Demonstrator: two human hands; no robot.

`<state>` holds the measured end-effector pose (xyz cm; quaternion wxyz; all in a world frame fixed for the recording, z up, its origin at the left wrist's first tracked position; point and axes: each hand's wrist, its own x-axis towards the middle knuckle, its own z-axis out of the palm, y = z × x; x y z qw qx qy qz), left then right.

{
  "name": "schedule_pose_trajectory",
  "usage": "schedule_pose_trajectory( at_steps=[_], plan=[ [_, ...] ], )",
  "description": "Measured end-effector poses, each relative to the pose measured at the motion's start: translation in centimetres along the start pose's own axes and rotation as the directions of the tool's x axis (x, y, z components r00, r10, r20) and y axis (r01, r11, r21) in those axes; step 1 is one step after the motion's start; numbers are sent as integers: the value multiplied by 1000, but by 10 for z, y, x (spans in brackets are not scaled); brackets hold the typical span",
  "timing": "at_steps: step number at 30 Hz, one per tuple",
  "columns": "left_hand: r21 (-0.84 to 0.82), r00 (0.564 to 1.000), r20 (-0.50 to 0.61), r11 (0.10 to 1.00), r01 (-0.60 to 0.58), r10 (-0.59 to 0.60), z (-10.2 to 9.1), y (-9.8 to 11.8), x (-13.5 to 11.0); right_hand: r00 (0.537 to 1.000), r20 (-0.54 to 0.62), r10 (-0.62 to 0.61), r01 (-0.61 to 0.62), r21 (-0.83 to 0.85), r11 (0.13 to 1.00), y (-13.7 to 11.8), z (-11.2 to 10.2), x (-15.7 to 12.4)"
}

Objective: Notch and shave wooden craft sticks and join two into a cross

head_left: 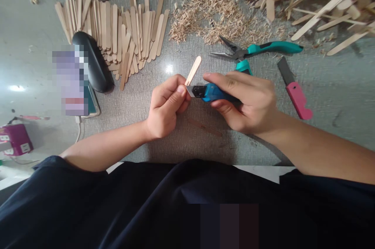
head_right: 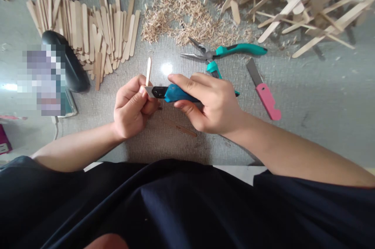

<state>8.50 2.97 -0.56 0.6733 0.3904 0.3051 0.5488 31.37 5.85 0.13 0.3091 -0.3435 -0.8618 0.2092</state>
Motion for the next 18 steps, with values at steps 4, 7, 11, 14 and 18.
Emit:
schedule_pose_trajectory(
  at_steps=[4, 7, 11, 14, 18],
  plan=[
    [15, 1000, -11, 1000, 18, -18, -2, -2, 0, 995, 38, 91, -87, -78, 993, -2, 1, -3],
    [13, 998, -24, 998, 59, -59, -1, 0, 1, 999, -17, 39, -41, -115, 993, 0, 5, -5],
    [7, 995, -50, 996, 88, -88, 1, 2, 2, 996, -79, 37, -50, -170, 984, 4, 11, -6],
    [-7, 995, -65, 997, 78, -78, 2, 2, 2, 991, -130, -5, -23, -209, 978, 6, 14, -6],
    [-31, 997, -48, 998, 63, -65, 1, 1, 1, 990, -137, -29, -8, -268, 963, 5, 12, -5]
  ],
)
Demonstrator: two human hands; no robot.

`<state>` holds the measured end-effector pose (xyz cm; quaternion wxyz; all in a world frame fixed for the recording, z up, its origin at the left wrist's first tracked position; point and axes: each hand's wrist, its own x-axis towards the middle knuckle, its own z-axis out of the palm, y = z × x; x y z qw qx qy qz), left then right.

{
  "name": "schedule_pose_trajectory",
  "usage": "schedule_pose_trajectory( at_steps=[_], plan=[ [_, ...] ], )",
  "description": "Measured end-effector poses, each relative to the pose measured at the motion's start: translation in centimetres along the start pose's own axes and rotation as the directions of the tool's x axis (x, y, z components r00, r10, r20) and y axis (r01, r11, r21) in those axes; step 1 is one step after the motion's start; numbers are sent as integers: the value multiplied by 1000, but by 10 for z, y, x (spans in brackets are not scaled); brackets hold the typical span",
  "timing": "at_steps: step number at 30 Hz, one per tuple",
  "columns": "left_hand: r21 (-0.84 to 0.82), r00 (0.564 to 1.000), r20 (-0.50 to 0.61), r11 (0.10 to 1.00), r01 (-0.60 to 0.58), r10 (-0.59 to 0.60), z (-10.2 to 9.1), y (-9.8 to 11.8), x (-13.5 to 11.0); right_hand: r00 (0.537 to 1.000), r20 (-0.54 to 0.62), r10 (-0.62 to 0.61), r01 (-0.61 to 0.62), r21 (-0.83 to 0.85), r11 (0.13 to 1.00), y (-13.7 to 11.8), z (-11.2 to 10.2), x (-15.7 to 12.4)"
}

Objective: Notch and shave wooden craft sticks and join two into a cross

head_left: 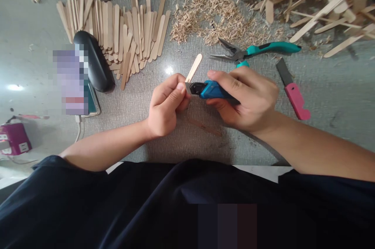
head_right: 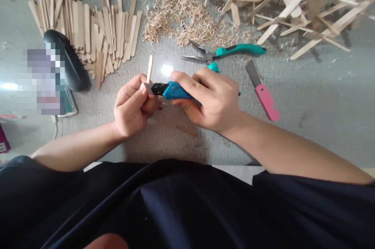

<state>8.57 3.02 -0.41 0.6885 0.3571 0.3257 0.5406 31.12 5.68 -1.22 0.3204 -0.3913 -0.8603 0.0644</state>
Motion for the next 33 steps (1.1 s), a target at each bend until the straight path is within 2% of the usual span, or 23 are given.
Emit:
schedule_pose_trajectory(
  at_steps=[3, 7, 11, 16, 20, 26, 29, 33],
  plan=[
    [1, 1000, -8, 1000, 12, -12, -1, 0, 0, 999, 50, 14, -13, -29, 1000, -1, -3, 1],
    [-33, 1000, 21, 999, -10, 11, -3, 0, 0, 990, -106, -93, 94, 5, 996, 0, -1, 0],
    [-32, 1000, 9, 999, -16, 17, -2, 1, 0, 993, -103, -59, 55, -37, 998, 2, 4, -2],
    [-8, 998, -50, 999, 36, -36, 2, 5, 1, 986, -146, -81, 78, -23, 997, 3, 5, -3],
    [14, 997, -69, 999, 37, -36, 4, 7, 1, 994, -100, -36, 30, -65, 997, 5, 4, -6],
    [54, 997, -81, 998, 17, -12, 2, 5, -1, 978, -168, -126, 116, -71, 991, 6, 4, 0],
    [131, 993, -97, 990, -57, 70, 1, 1, -3, 972, -167, -165, 153, -81, 985, 5, 2, 4],
    [325, 942, -151, 915, -238, 299, 1, -5, -3, 979, -134, -151, 155, 17, 988, 4, -4, 5]
  ],
)
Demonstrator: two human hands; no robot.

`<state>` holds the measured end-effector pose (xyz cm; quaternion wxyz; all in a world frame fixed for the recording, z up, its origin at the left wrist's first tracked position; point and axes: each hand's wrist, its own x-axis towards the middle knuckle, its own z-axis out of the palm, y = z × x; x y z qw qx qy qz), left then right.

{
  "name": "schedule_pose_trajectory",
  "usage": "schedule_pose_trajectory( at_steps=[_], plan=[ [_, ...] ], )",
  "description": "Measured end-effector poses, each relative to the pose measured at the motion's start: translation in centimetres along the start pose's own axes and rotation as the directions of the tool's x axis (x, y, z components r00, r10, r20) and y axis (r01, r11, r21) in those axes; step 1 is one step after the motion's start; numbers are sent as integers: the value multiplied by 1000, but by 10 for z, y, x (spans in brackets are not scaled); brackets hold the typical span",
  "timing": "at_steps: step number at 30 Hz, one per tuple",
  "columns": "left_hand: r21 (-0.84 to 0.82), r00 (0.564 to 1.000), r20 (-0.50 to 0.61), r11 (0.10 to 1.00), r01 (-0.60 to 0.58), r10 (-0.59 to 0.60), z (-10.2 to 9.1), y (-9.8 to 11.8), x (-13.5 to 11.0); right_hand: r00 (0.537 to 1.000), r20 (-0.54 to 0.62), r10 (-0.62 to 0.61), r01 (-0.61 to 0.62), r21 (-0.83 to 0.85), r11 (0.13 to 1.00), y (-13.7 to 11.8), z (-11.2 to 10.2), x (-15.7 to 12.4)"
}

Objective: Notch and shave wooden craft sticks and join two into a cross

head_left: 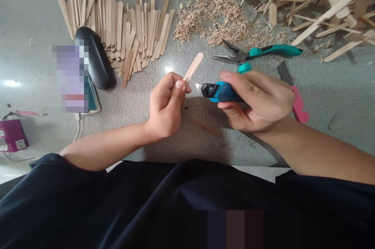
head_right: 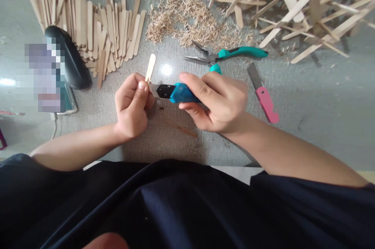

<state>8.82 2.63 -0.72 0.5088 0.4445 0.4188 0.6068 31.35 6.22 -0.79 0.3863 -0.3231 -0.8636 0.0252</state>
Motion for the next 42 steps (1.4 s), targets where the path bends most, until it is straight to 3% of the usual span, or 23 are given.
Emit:
schedule_pose_trajectory(
  at_steps=[6, 11, 16, 27, 33, 42],
  plan=[
    [-81, 999, 20, 996, -24, 25, 2, 0, 0, 989, 141, 54, -59, 37, 998, 4, -3, 0],
    [-101, 1000, 27, 995, 19, -17, 3, 3, 1, 991, 130, 38, -50, 87, 995, 5, -2, -2],
    [-118, 998, 40, 992, 49, -44, 4, 4, 2, 976, 198, 95, -104, 35, 994, 6, -3, -4],
    [-164, 968, 169, 963, 213, -185, 1, 7, 5, 982, 173, 73, -106, 188, 976, 3, -3, 1],
    [-130, 952, 227, 962, 240, -207, 1, 7, 4, 983, 177, 55, -99, 250, 963, 4, -3, 1],
    [-154, 957, 216, 961, 230, -194, 1, 7, 3, 987, 154, 48, -86, 255, 963, 2, 3, -1]
  ],
)
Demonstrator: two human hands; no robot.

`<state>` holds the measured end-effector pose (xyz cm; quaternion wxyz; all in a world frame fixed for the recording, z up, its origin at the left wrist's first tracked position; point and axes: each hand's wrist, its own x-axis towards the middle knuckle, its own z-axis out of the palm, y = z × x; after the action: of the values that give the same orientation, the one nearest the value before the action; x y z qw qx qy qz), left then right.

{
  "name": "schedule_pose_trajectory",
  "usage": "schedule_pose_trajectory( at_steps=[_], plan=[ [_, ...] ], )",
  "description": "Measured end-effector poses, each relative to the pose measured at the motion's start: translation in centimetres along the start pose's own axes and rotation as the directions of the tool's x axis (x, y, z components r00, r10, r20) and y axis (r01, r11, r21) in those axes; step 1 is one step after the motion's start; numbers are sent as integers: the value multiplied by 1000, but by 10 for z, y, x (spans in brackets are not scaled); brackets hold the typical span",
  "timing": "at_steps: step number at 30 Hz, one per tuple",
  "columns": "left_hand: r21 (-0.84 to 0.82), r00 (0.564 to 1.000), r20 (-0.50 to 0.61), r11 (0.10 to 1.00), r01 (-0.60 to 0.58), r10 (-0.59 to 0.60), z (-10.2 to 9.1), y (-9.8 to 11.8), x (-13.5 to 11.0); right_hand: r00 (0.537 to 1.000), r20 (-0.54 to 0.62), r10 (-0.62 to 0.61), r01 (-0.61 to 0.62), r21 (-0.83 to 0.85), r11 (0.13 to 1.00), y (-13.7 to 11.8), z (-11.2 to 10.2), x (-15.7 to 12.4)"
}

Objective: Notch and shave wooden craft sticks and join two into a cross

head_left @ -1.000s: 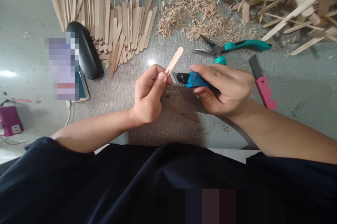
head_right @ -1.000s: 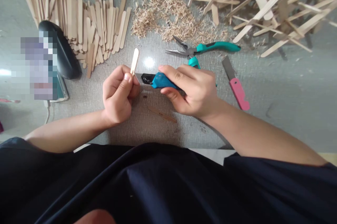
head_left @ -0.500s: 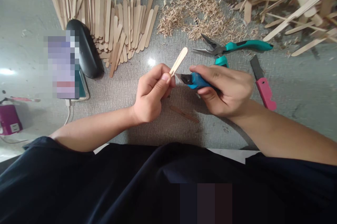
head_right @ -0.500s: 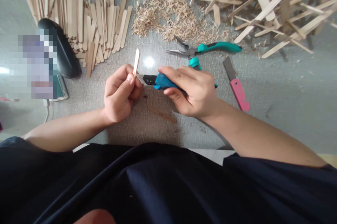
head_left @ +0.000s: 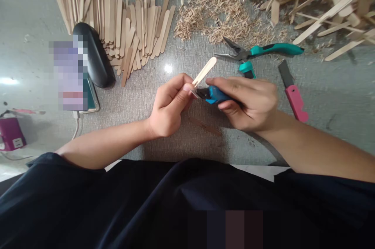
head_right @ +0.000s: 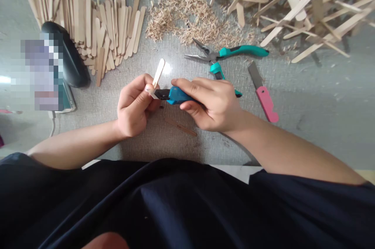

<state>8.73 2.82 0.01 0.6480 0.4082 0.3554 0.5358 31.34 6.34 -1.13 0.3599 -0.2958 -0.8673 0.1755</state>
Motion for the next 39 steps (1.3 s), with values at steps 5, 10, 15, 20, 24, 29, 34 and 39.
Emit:
schedule_pose_trajectory(
  at_steps=[5, 10, 15, 20, 24, 29, 34, 39],
  plan=[
    [-32, 1000, -10, 999, 21, -21, -1, 0, 1, 994, 59, 91, -91, -13, 996, 2, -1, -5],
    [-65, 999, -23, 997, 45, -46, -2, 0, 3, 996, 26, 83, -82, -39, 996, 1, -3, -2],
    [-45, 999, -23, 998, 41, -42, -1, 0, 2, 994, 55, 99, -95, -73, 993, 1, -4, -2],
    [142, 976, -134, 978, -154, 173, -1, -4, -2, 993, 59, 105, -100, -71, 992, -1, -6, -1],
    [322, 943, -155, 917, -235, 295, -5, -8, -4, 995, 54, 90, -84, -92, 992, 0, -5, 0],
    [385, 940, -164, 897, -220, 301, -6, -7, -3, 986, 85, 143, -132, -120, 984, 1, -3, -3],
    [404, 939, -175, 892, -205, 295, -4, -6, -4, 980, 87, 177, -166, -113, 980, 0, -2, -4],
    [396, 944, -175, 898, -193, 280, -5, -7, -4, 984, 78, 157, -148, -111, 983, -1, -2, -3]
  ],
)
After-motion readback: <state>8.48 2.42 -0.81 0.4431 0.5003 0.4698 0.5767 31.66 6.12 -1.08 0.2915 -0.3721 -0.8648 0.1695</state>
